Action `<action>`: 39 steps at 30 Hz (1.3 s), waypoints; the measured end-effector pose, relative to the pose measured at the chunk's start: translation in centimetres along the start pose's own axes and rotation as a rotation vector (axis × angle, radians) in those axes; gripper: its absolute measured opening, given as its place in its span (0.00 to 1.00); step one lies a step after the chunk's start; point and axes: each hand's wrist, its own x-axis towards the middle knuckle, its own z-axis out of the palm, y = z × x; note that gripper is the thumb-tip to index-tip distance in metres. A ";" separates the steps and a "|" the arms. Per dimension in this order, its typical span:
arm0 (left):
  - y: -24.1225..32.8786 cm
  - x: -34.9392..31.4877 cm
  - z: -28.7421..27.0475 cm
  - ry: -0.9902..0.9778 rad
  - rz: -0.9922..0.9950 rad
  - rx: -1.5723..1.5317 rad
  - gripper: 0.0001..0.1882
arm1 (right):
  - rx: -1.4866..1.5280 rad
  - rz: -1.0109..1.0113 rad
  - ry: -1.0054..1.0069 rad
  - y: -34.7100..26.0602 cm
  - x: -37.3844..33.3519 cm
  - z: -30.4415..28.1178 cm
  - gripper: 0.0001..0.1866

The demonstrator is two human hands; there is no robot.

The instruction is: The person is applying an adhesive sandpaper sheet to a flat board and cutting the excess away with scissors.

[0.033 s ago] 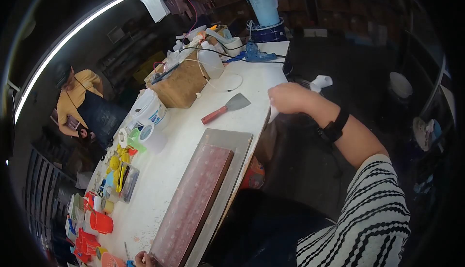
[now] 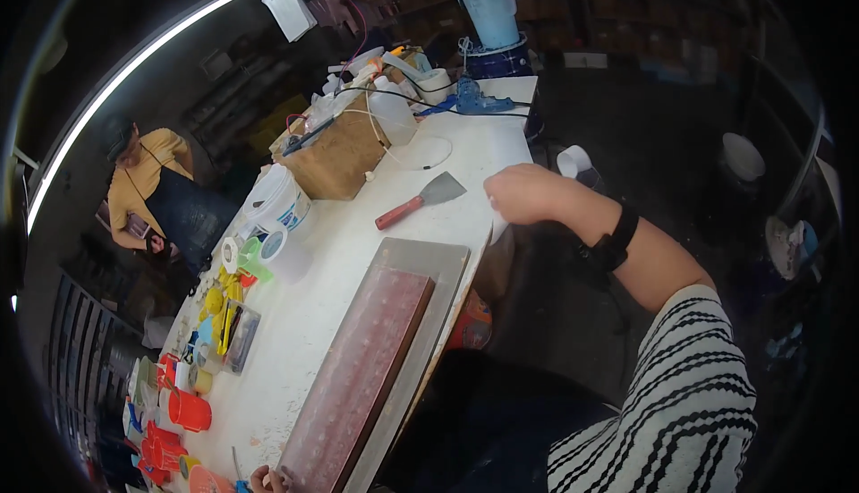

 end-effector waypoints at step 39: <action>16.2 -9.4 9.5 -0.816 0.878 -0.644 0.11 | 0.903 -1.473 0.161 -21.9 -9.6 -7.2 0.26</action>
